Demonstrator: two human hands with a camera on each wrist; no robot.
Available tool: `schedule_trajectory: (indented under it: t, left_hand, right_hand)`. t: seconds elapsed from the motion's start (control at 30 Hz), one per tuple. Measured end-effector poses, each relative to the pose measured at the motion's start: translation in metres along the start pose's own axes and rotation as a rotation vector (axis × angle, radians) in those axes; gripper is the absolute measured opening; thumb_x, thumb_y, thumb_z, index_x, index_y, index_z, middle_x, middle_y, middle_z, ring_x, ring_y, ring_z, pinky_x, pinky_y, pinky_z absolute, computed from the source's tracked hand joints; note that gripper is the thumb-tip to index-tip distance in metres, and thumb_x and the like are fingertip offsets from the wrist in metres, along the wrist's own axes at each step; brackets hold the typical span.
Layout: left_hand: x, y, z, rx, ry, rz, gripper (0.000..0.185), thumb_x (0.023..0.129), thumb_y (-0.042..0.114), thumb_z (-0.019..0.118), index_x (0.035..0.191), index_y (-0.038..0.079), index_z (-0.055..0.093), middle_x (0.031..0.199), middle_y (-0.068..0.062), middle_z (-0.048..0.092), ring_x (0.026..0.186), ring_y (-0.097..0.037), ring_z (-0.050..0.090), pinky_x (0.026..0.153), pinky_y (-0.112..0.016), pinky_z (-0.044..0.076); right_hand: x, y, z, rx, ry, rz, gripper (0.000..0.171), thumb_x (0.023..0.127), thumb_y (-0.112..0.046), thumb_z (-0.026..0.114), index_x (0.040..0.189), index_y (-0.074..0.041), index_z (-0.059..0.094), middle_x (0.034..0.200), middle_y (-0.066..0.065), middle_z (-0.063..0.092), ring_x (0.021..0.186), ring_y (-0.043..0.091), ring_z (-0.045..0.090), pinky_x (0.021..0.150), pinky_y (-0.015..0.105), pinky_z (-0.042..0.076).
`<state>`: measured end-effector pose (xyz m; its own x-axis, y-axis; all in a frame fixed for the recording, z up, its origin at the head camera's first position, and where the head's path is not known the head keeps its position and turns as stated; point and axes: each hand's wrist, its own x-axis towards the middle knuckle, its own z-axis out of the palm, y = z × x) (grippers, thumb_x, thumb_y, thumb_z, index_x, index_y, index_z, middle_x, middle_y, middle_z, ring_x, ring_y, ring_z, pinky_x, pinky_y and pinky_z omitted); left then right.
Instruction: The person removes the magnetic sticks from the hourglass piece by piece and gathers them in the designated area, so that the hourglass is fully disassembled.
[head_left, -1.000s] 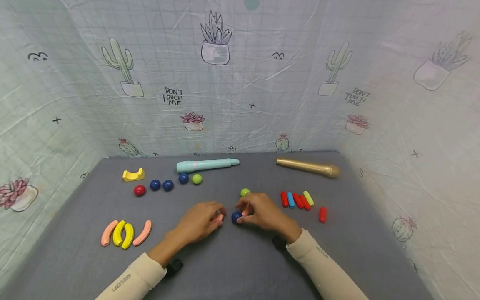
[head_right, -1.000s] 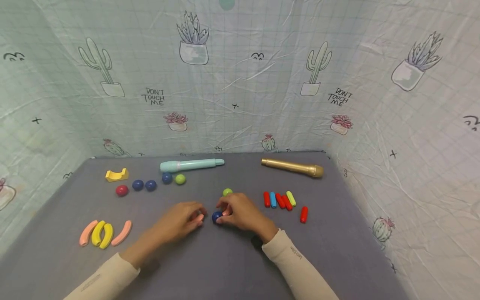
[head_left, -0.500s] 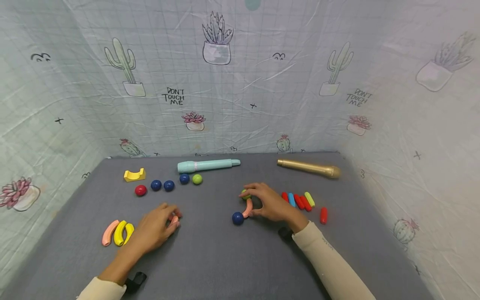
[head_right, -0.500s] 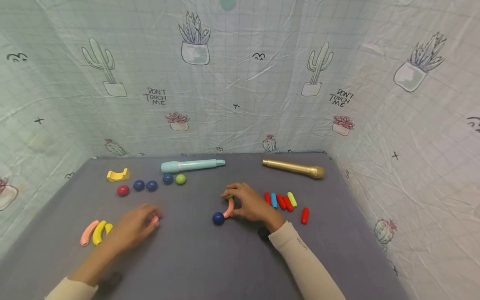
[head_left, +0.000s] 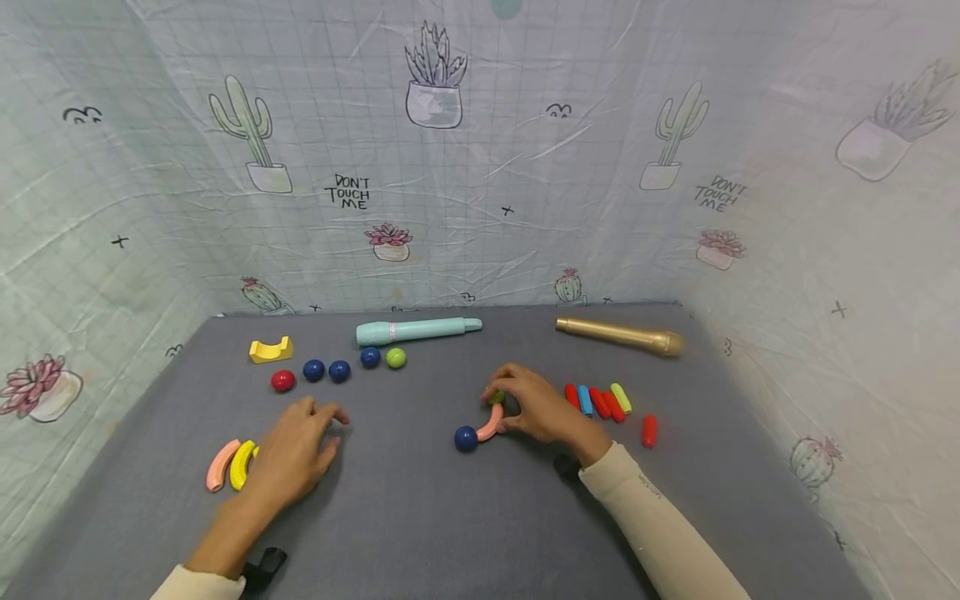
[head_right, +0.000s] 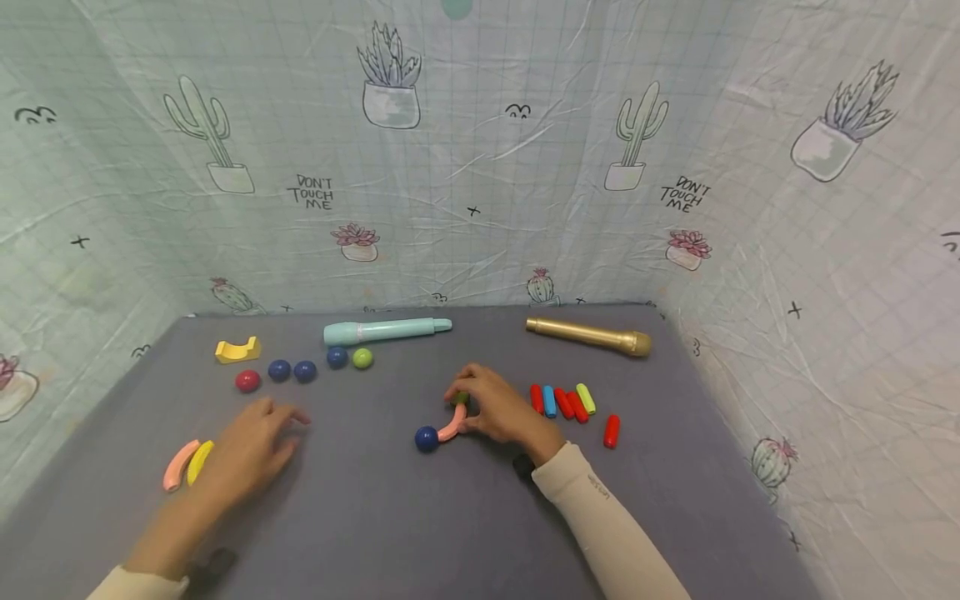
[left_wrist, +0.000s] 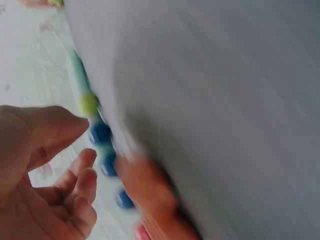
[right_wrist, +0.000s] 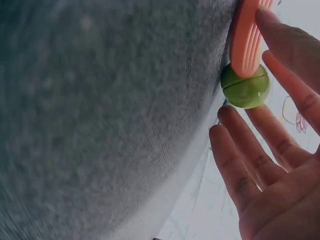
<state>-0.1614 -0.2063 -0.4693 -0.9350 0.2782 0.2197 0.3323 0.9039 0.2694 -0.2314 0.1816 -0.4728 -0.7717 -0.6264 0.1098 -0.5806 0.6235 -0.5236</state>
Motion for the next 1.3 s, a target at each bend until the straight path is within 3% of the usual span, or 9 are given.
schedule_trajectory:
  t: [0.3, 0.43, 0.6, 0.77, 1.03, 1.17, 1.3]
  left_hand:
    - [0.036, 0.071, 0.032, -0.130, -0.151, 0.214, 0.050, 0.089, 0.028, 0.088, 0.134, 0.019, 0.070, 0.115, -0.004, 0.064, 0.102, -0.017, 0.061, 0.081, -0.041, 0.054]
    - [0.049, 0.086, 0.045, -0.160, -0.207, 0.267, 0.040, 0.091, 0.028, 0.086, 0.128, 0.020, 0.072, 0.114, -0.002, 0.063, 0.099, -0.016, 0.062, 0.083, -0.041, 0.054]
    - [0.059, 0.091, 0.053, -0.198, -0.214, 0.257, 0.023, 0.092, 0.021, 0.085, 0.113, 0.020, 0.075, 0.106, 0.001, 0.063, 0.097, -0.016, 0.063, 0.086, -0.043, 0.055]
    - [0.066, 0.083, 0.050, -0.186, -0.194, 0.222, 0.022, 0.091, 0.022, 0.087, 0.108, 0.017, 0.075, 0.106, -0.002, 0.066, 0.100, -0.022, 0.067, 0.090, -0.047, 0.057]
    - [0.086, 0.034, 0.034, -0.085, -0.071, 0.131, 0.026, 0.087, 0.014, 0.088, 0.110, 0.011, 0.076, 0.107, -0.011, 0.070, 0.105, -0.035, 0.064, 0.093, -0.054, 0.052]
    - [0.099, 0.011, 0.025, -0.036, -0.078, 0.050, 0.026, 0.088, 0.013, 0.087, 0.111, 0.011, 0.076, 0.109, -0.013, 0.070, 0.109, -0.040, 0.064, 0.095, -0.057, 0.051]
    - [0.108, -0.002, 0.019, -0.013, -0.088, 0.026, 0.027, 0.088, 0.009, 0.087, 0.112, 0.009, 0.076, 0.111, -0.016, 0.070, 0.110, -0.043, 0.063, 0.095, -0.059, 0.050]
  right_hand:
    - [0.001, -0.003, 0.009, -0.014, 0.025, 0.021, 0.032, 0.086, -0.017, 0.090, 0.116, -0.017, 0.078, 0.118, 0.003, 0.062, 0.109, 0.020, 0.061, 0.094, 0.040, 0.051]
    - [0.002, -0.006, 0.011, -0.040, 0.018, 0.015, 0.029, 0.086, -0.018, 0.090, 0.112, -0.020, 0.078, 0.113, 0.001, 0.062, 0.101, 0.017, 0.060, 0.089, 0.036, 0.051]
    - [0.000, -0.012, 0.010, -0.036, -0.006, 0.017, 0.027, 0.087, -0.020, 0.090, 0.110, -0.021, 0.077, 0.107, -0.001, 0.062, 0.093, 0.015, 0.059, 0.082, 0.031, 0.049]
    - [-0.002, -0.017, 0.009, -0.035, -0.014, 0.025, 0.024, 0.088, -0.023, 0.090, 0.108, -0.020, 0.077, 0.103, -0.001, 0.063, 0.087, 0.014, 0.057, 0.078, 0.029, 0.046]
    - [-0.009, -0.022, 0.009, -0.005, -0.018, 0.015, 0.025, 0.087, -0.024, 0.091, 0.106, -0.018, 0.077, 0.097, -0.002, 0.063, 0.084, 0.018, 0.058, 0.074, 0.026, 0.043]
    - [-0.011, -0.023, 0.009, 0.010, -0.015, 0.015, 0.028, 0.085, -0.022, 0.092, 0.108, -0.017, 0.077, 0.097, -0.002, 0.063, 0.084, 0.019, 0.059, 0.074, 0.025, 0.044]
    - [-0.013, -0.025, 0.011, 0.014, -0.013, 0.013, 0.028, 0.085, -0.021, 0.092, 0.109, -0.018, 0.077, 0.097, -0.002, 0.063, 0.084, 0.016, 0.059, 0.075, 0.025, 0.045]
